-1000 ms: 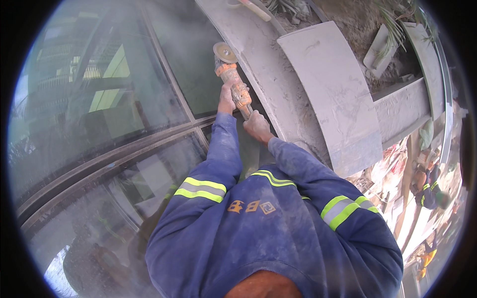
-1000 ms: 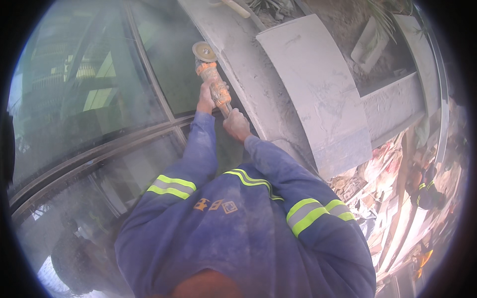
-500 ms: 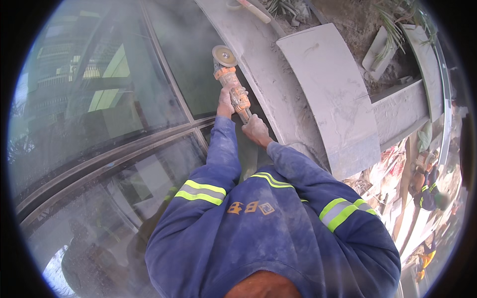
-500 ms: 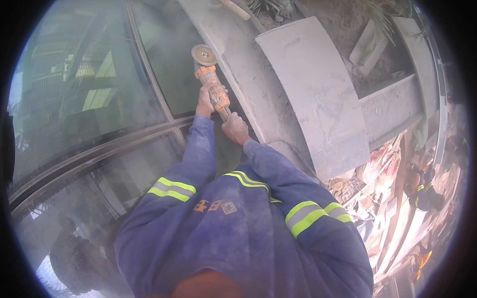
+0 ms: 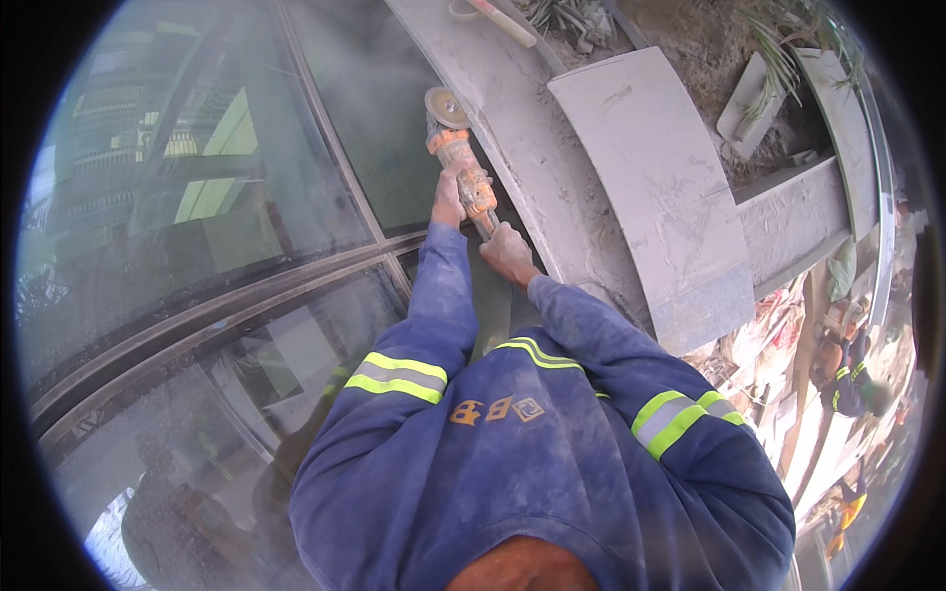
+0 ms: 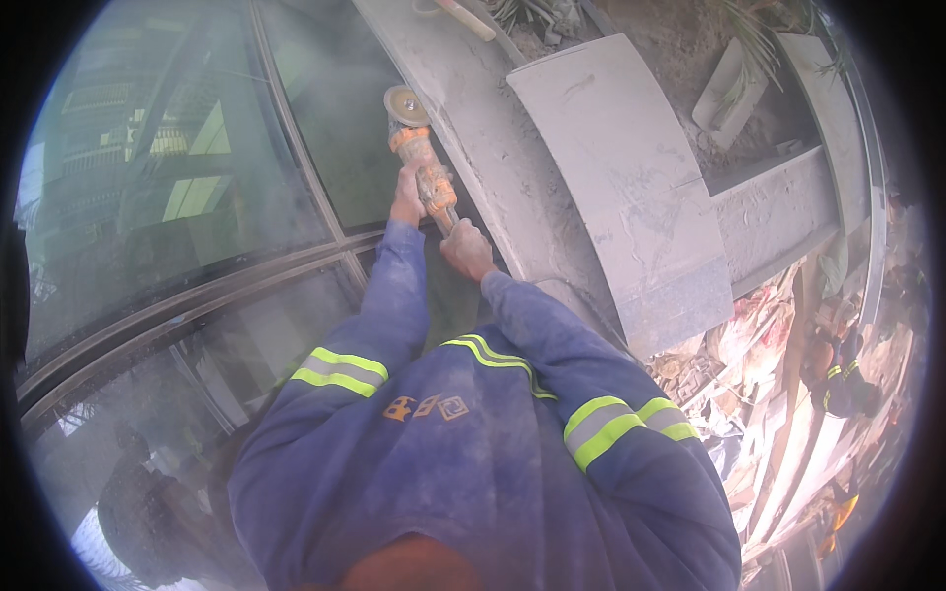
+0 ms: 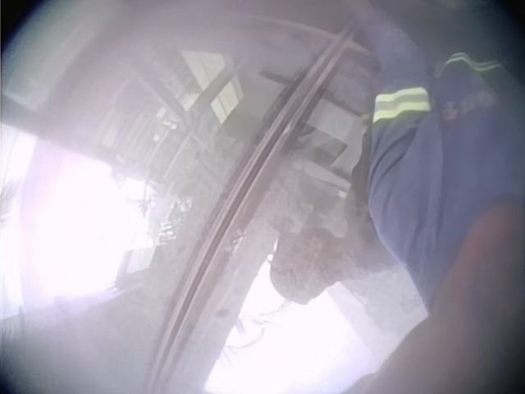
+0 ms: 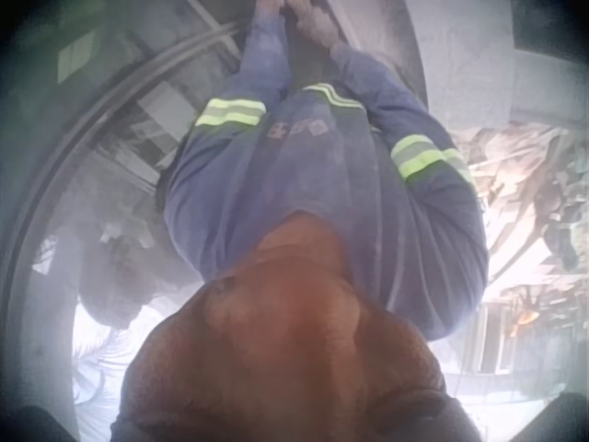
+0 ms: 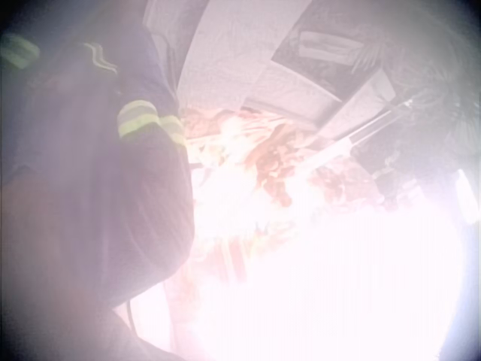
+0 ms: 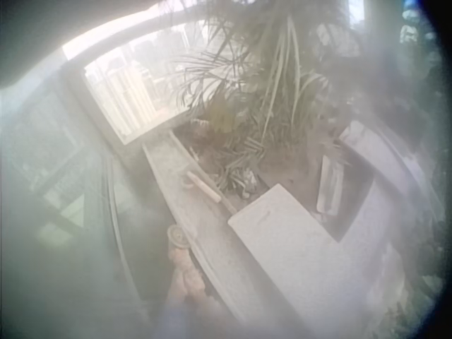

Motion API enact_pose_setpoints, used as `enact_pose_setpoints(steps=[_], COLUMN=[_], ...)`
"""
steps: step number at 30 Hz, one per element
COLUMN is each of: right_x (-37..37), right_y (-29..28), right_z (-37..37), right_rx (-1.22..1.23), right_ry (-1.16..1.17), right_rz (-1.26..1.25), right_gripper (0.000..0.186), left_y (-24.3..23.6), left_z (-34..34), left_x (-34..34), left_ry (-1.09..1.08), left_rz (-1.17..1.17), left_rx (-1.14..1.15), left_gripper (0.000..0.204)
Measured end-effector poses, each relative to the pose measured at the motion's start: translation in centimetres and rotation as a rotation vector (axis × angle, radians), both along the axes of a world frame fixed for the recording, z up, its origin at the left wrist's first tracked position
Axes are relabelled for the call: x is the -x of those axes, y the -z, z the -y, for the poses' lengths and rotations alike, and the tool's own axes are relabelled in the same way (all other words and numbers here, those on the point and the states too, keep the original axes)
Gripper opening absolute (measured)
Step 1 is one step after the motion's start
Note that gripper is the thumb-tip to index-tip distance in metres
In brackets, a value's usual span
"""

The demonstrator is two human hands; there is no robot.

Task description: The person uses an angle grinder to grind a concrete ledge adjacent to a glass window. The person holds the tool with both hands and moves it along the edge, generating dust. Another worker is visible nearby but not interacting with the primary task.

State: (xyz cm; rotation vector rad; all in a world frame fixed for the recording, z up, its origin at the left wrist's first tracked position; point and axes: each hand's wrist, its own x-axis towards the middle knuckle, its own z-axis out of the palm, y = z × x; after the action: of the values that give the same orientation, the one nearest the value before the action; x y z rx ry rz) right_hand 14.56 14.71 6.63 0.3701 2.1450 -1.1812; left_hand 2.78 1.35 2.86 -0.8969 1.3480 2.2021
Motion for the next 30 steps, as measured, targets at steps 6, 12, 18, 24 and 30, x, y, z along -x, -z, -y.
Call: enact_pose_setpoints(steps=[6, 12, 18, 24, 30], right_x=[-1.5, -0.9, 0.2, -1.2, -1.8], right_y=[0.0, 0.3, 0.5, 0.2, -0.1], right_z=[-0.2, -0.4, -0.2, -0.1, -0.5], right_rx=[-0.008, -0.009, 0.015, 0.002, 0.001], right_ry=[-0.019, -0.011, -0.002, -0.020, -0.032], right_rz=[0.017, -0.013, -0.010, 0.002, 0.018], right_gripper=[0.034, 0.033, 0.034, 0.034, 0.035], left_y=[0.8, 1.0, 0.8, 1.1, 1.3], left_z=[0.6, 0.2, 0.1, 0.7, 0.6], left_x=[-1.5, -0.9, 0.4, -1.0, -1.9], left_ry=[0.004, -0.008, 0.010, 0.025, 0.006], left_rz=[0.007, 0.000, -0.015, 0.020, -0.010], left_rx=[-0.057, -0.059, -0.023, -0.062, -0.070], left_gripper=[0.050, 0.050, 0.048, 0.052, 0.052])
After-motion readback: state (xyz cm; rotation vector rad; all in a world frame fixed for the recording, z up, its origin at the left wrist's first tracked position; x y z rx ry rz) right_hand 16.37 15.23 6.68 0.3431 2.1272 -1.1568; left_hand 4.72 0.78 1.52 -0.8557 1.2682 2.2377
